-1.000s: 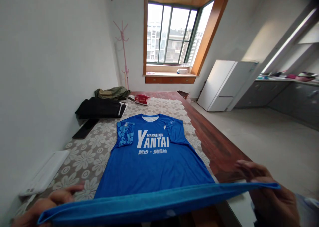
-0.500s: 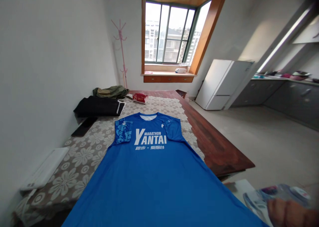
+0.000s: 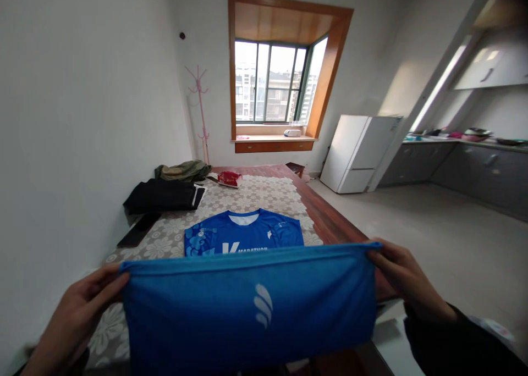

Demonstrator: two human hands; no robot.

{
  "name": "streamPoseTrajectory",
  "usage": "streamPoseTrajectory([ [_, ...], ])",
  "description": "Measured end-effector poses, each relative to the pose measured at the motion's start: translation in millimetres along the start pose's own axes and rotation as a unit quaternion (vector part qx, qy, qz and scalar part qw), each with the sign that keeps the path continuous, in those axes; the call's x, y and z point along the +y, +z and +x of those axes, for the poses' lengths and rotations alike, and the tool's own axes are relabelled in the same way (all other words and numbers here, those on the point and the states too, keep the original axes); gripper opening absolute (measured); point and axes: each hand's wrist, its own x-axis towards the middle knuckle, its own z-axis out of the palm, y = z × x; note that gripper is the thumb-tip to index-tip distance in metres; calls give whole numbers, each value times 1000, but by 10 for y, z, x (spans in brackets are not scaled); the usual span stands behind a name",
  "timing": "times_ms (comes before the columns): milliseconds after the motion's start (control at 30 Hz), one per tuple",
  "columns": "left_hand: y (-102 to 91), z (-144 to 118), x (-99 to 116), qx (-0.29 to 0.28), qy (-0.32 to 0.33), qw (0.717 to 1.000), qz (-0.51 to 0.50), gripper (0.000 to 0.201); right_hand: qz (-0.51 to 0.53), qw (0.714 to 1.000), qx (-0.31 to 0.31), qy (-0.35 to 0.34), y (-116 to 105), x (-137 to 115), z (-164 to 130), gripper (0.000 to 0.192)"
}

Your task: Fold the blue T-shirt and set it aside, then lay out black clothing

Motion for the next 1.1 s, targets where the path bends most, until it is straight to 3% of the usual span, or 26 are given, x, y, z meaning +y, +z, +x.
streamPoseTrajectory([
  [67,270,422,167,-61,29,998,-17,75,15,1000,-8,-22,247,-29,547,40],
  [133,582,857,261,-80,54,995,6,76,1,999,-40,-31,471,59,1088,45],
  [267,1188,1571,117,-99,73,988,94,65,-60,996,-58,-23,874,422,1895,49],
  [367,1513,1891,-157,-89,79,985,122,48,-94,994,-42,-21,1125,714,2191,39],
  [500,1721,2099,-510,-50,87,982,159,31,-143,990,6,-21,1314,1113,2299,27],
  [700,1791,2205,-726,-40,83,978,188,34,-173,984,40,-8,1370,1487,2336,25],
  [833,1766,2176,-618,-55,27,991,123,46,-153,987,46,14,1350,1464,2359,48],
  [967,1391,1824,-489,-127,26,985,111,52,-142,989,33,17,1104,1286,2028,62],
  [1100,812,1042,-516,-221,32,954,199,49,-231,971,-54,28,726,1032,1141,46],
])
